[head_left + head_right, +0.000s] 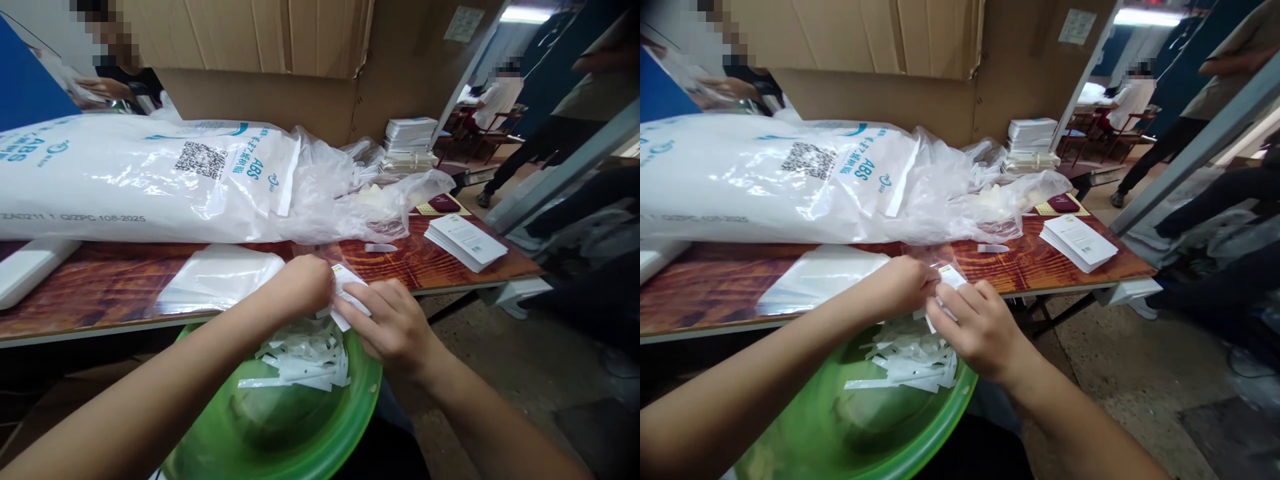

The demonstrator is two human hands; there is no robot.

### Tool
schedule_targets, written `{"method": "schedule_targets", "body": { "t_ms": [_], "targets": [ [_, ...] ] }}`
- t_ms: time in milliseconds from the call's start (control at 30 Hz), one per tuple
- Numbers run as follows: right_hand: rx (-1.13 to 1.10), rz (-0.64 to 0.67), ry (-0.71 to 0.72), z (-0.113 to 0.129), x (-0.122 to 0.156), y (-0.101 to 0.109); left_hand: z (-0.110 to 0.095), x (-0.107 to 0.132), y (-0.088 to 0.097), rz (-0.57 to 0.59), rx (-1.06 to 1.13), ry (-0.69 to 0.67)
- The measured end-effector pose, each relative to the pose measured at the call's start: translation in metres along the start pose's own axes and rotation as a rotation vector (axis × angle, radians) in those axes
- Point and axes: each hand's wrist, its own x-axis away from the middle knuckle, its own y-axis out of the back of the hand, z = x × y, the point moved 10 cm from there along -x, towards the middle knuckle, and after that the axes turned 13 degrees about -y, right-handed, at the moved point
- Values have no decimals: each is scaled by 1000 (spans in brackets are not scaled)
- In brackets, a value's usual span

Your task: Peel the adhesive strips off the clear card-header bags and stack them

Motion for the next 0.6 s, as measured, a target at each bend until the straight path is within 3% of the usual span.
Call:
{"method": "schedule_targets", "body": {
  "t_ms": [167, 400, 467, 600],
  "targets": [
    [-163, 52, -29, -13, 23, 7, -4, -3, -7, -41, -19, -2],
    [-127, 114, -203, -31, 13, -30, -18, -3, -7, -78, 71, -66],
    [-213, 134, -332, -45, 7, -41, -17, -3, -6, -98, 77, -68],
    [-316, 32, -732, -89, 11, -48, -14, -7, -13, -113, 77, -64]
  ]
}}
